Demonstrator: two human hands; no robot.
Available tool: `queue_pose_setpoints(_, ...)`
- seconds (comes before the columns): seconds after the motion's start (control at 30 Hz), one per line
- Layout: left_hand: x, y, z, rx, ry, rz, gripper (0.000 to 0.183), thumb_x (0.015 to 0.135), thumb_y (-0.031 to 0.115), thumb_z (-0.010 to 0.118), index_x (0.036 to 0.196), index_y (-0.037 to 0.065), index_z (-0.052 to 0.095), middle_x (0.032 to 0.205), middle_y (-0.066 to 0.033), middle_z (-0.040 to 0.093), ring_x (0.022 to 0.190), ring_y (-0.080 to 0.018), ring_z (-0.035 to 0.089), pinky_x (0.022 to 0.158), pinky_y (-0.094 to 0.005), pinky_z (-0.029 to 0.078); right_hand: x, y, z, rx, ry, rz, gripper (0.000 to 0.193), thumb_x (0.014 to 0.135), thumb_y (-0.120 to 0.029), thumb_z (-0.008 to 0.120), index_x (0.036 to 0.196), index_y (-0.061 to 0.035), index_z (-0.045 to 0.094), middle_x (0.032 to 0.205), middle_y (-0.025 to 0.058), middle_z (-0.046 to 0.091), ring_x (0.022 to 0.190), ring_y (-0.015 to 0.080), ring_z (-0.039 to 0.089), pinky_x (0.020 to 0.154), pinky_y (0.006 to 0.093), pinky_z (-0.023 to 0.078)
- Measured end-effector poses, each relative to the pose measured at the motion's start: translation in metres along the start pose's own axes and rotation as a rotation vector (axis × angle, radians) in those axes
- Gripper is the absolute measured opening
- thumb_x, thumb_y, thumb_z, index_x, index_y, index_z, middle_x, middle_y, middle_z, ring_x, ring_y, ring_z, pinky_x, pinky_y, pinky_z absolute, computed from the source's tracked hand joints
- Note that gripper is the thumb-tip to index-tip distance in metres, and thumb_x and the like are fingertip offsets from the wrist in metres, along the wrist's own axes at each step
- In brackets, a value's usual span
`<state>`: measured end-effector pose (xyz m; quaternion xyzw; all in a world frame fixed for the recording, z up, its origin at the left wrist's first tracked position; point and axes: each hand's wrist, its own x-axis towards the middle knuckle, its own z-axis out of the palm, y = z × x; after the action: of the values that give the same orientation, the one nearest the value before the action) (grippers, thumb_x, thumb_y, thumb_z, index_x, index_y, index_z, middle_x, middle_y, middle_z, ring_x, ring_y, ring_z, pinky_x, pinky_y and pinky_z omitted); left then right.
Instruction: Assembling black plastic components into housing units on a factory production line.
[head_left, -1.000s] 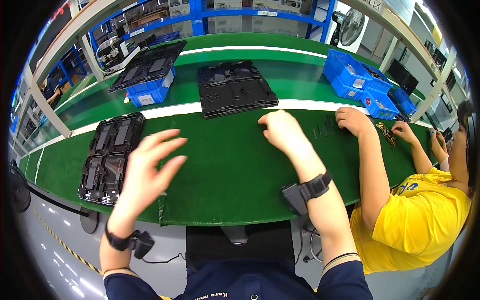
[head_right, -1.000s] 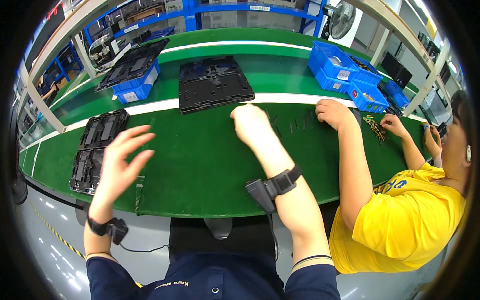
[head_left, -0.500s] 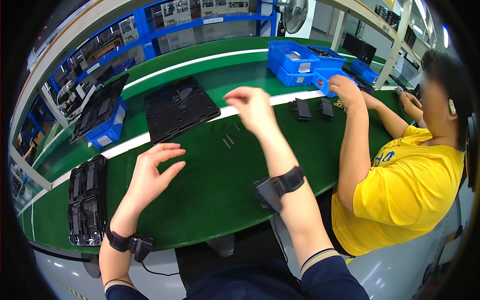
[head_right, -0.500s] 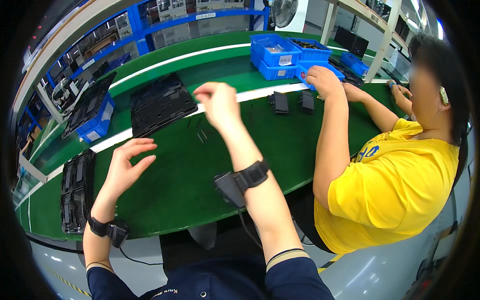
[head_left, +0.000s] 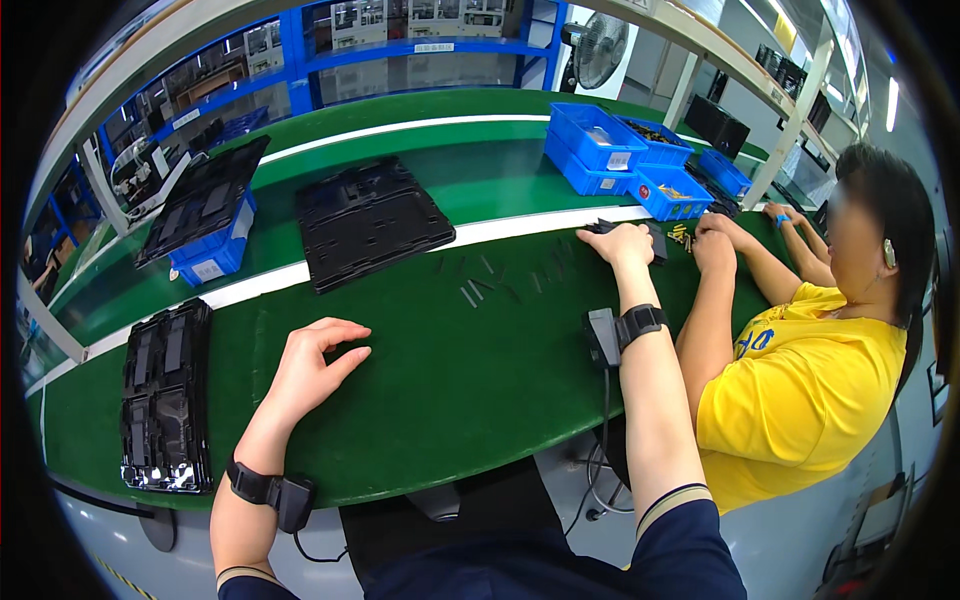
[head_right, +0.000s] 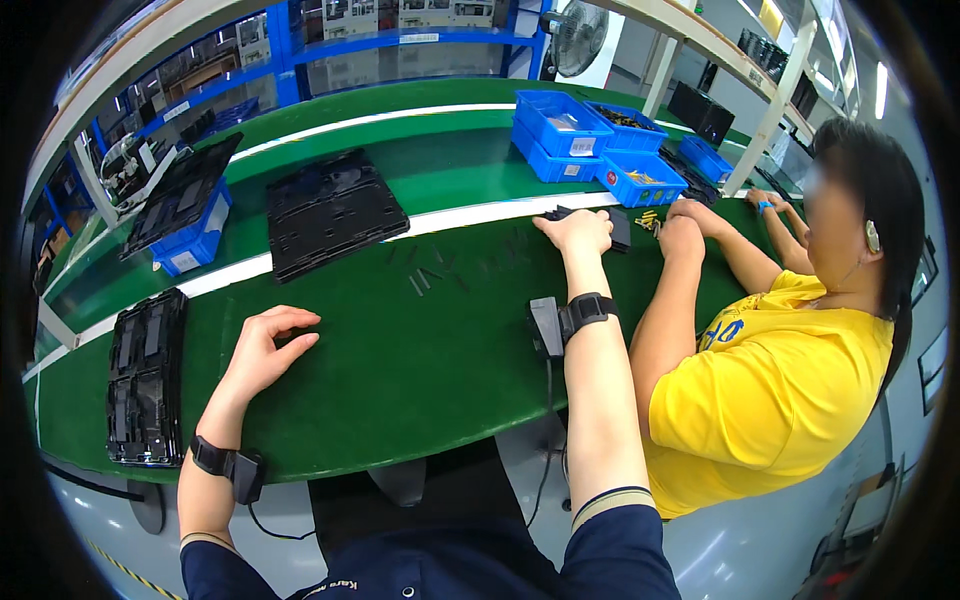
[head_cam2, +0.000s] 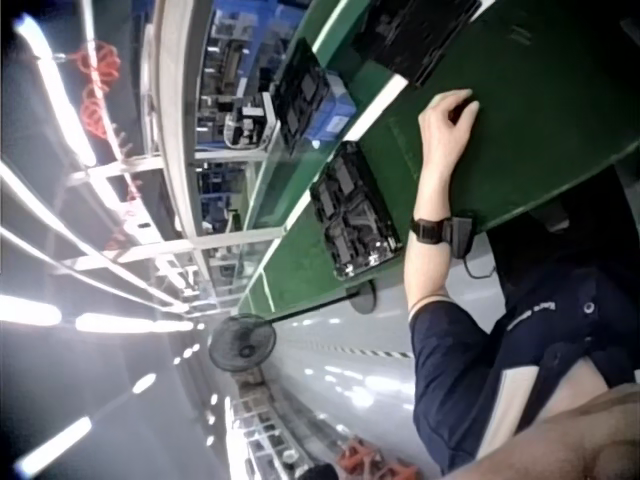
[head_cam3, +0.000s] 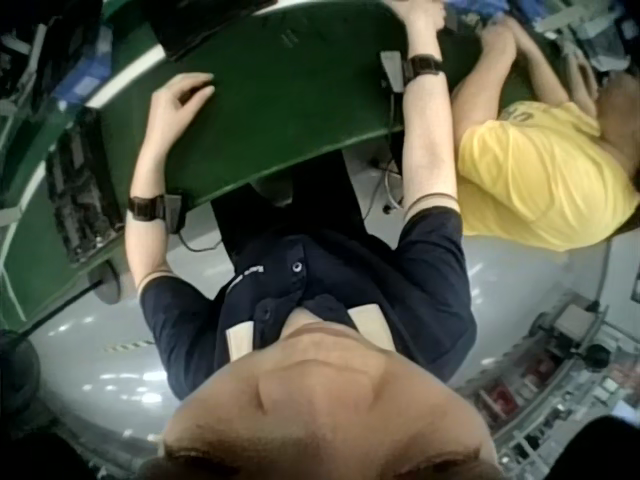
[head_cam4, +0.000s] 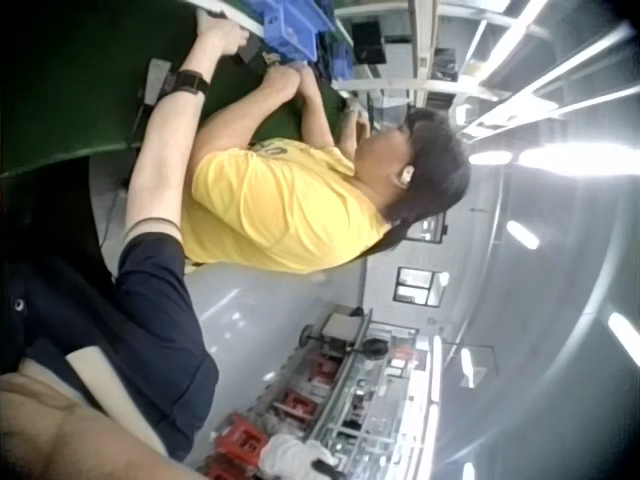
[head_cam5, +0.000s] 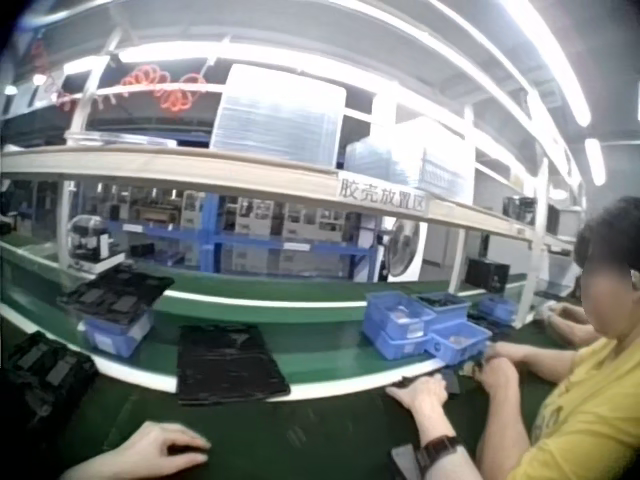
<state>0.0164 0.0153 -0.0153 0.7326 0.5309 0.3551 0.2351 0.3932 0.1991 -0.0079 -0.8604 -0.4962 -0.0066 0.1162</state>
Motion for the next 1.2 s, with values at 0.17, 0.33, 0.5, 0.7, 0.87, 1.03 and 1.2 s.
queue_pose_setpoints(0.17, -0.004, -0.011, -0.005, 0.068, 0.027, 0.088, 0.021, 0.074, 0.008, 0.066, 0.094, 0.001, 0.066, 0.094, -0.0121, 0.063, 0.086, -0.0252, 0.061, 0.074, -0.0312, 0.048, 0.008, -0.007, -0.001, 0.027, -0.117, 0.097, 0.074, 0.060, -0.047, 0.070, 0.117, -0.0044, 0.054, 0.125, 0.0135, 0.045, 0.116, 0.0272, 0.046, 0.093, 0.0394, 0.041)
queue_pose_setpoints(0.33, -0.006, -0.012, -0.005, 0.116, 0.009, 0.157, 0.022, 0.072, 0.008, 0.068, 0.093, 0.001, 0.065, 0.093, -0.0129, 0.063, 0.089, -0.0267, 0.060, 0.077, -0.0331, 0.048, -0.004, -0.002, -0.008, 0.005, -0.144, 0.049, 0.072, 0.058, -0.047, 0.070, 0.114, -0.0036, 0.057, 0.123, 0.0154, 0.050, 0.112, 0.0253, 0.051, 0.090, 0.0352, 0.045)
queue_pose_setpoints(0.5, -0.008, -0.019, -0.003, 0.179, 0.000, 0.214, 0.021, 0.072, 0.011, 0.066, 0.092, 0.004, 0.066, 0.092, -0.0096, 0.063, 0.088, -0.0266, 0.056, 0.080, -0.0355, 0.046, -0.044, 0.017, -0.011, -0.027, -0.113, -0.078, 0.063, 0.055, -0.045, 0.072, 0.094, 0.0041, 0.065, 0.101, 0.0204, 0.062, 0.094, 0.0294, 0.062, 0.081, 0.0361, 0.049)
queue_pose_setpoints(0.7, -0.006, -0.019, -0.002, 0.176, -0.015, 0.270, 0.024, 0.072, 0.009, 0.067, 0.095, 0.003, 0.065, 0.095, -0.0104, 0.063, 0.086, -0.0254, 0.058, 0.073, -0.0319, 0.048, -0.123, 0.026, -0.025, -0.088, -0.175, -0.266, 0.059, 0.053, -0.043, 0.074, 0.092, 0.0010, 0.065, 0.103, 0.0181, 0.059, 0.090, 0.0298, 0.062, 0.079, 0.0369, 0.051)
queue_pose_setpoints(0.87, -0.005, -0.018, -0.006, 0.099, 0.043, 0.177, 0.027, 0.074, 0.011, 0.066, 0.099, 0.004, 0.064, 0.099, -0.0098, 0.062, 0.084, -0.0220, 0.060, 0.068, -0.0292, 0.047, -0.197, -0.039, -0.023, 0.003, -0.155, -0.545, 0.058, 0.051, -0.041, 0.072, 0.087, 0.0038, 0.065, 0.098, 0.0210, 0.056, 0.088, 0.0321, 0.060, 0.079, 0.0374, 0.049)
queue_pose_setpoints(1.03, -0.004, -0.015, -0.032, 0.112, 0.217, 0.193, 0.028, 0.073, 0.012, 0.067, 0.099, 0.003, 0.064, 0.097, -0.0099, 0.062, 0.083, -0.0197, 0.060, 0.071, -0.0292, 0.047, -0.251, -0.134, -0.027, -0.021, -0.301, -0.706, 0.056, 0.056, -0.039, 0.073, 0.094, 0.0008, 0.064, 0.108, 0.0184, 0.051, 0.092, 0.0282, 0.060, 0.078, 0.0349, 0.051)
queue_pose_setpoints(1.2, 0.000, -0.037, -0.059, 0.058, 0.394, 0.088, 0.023, 0.075, 0.010, 0.065, 0.096, 0.001, 0.064, 0.092, -0.0077, 0.063, 0.077, -0.0143, 0.059, 0.065, -0.0246, 0.044, -0.267, -0.198, -0.004, 0.018, -0.402, -0.781, 0.066, 0.055, -0.037, 0.076, 0.106, 0.0008, 0.058, 0.114, 0.0157, 0.046, 0.103, 0.0270, 0.054, 0.083, 0.0324, 0.049)
